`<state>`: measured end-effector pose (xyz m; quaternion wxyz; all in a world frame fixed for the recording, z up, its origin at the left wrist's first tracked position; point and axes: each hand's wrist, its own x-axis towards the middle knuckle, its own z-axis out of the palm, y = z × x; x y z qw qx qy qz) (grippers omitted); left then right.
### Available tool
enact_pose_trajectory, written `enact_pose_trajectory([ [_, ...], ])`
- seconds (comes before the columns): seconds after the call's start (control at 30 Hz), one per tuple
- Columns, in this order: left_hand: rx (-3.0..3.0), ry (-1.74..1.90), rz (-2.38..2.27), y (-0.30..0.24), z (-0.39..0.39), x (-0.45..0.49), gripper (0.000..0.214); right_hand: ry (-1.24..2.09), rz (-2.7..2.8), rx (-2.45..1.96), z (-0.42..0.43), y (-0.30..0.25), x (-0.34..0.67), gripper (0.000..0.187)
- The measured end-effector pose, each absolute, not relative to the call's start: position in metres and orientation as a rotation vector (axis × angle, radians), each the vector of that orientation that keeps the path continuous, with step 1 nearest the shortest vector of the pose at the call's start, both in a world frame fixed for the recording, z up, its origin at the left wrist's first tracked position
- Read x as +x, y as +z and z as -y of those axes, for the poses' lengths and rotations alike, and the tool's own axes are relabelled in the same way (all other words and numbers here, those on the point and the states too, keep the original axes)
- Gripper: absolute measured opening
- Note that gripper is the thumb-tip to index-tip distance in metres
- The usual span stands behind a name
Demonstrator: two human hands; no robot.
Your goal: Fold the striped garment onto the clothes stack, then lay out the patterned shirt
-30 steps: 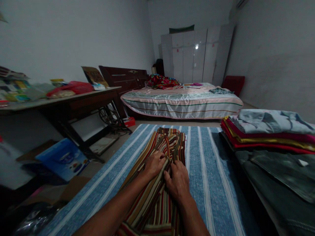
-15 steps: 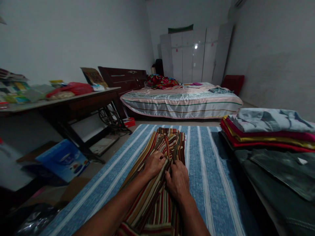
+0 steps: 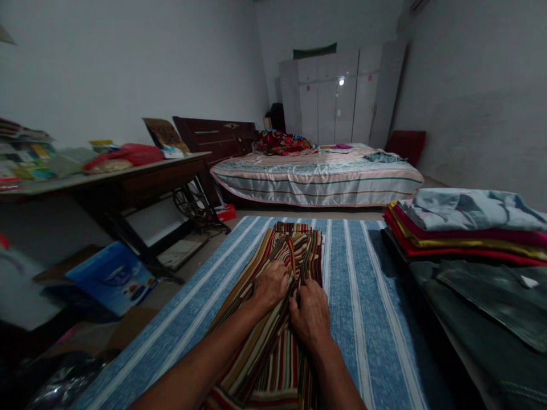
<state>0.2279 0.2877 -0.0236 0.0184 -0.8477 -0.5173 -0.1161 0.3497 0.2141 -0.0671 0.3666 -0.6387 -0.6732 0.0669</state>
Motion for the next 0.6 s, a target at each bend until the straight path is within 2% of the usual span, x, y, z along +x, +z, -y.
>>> enact_pose_trajectory([
  [0.2, -2.605, -0.318, 1.620, -0.016, -0.307, 0.238, 0.027, 0.190, 1.734, -1.637, -0.213, -0.066, 0.350, 0.008],
  [0.43, -2.695, -0.223, 1.638, -0.025, -0.344, 0.247, 0.038, 0.207, 1.759, -1.598, -0.214, -0.067, 0.353, 0.038],
  [0.6, -2.722, -0.118, 1.680, -0.035, -0.363, 0.252, 0.052, 0.218, 1.829, -1.672, -0.212, -0.063, 0.357, 0.034],
])
